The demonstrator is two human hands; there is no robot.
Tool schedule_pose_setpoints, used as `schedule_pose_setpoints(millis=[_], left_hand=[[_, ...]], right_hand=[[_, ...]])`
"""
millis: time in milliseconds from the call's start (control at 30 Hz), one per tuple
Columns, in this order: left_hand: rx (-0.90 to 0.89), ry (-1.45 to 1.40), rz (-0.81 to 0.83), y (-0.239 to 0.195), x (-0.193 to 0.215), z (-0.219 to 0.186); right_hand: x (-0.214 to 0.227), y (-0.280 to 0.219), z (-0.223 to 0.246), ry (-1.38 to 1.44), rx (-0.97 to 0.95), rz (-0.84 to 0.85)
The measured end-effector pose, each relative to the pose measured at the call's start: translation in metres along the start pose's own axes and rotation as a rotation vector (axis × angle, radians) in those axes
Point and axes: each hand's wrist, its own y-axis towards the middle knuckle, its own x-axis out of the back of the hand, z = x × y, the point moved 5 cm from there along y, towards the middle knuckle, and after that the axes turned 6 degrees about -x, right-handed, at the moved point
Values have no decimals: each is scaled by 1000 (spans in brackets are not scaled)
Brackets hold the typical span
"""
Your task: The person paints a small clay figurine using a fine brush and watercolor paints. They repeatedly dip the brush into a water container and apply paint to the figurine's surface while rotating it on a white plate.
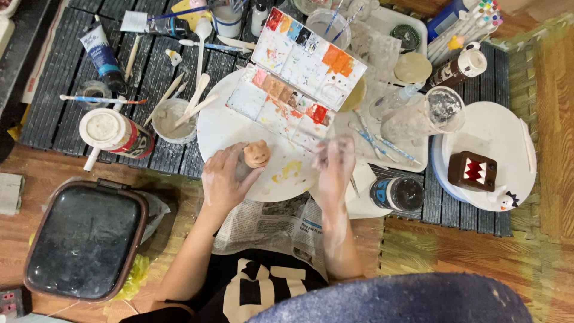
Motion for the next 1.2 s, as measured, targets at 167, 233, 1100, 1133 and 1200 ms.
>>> schedule_pose_setpoints(millis=[167, 233, 1100, 1133, 1200], left_hand=[[15, -13, 7, 2, 0, -1], [19, -11, 10, 1, 1, -1], [11, 14, 5, -1, -3, 1], [7, 13, 1, -1, -3, 1], [-2, 12, -8, -1, -2, 0]], right_hand=[[-1, -34, -26, 81, -94, 108], [-2, -37, -34, -99, -118, 180], [-25, -30, -44, -99, 13, 255], [-24, -29, -44, -102, 5, 242], [-19, -28, -43, -60, -13, 193]])
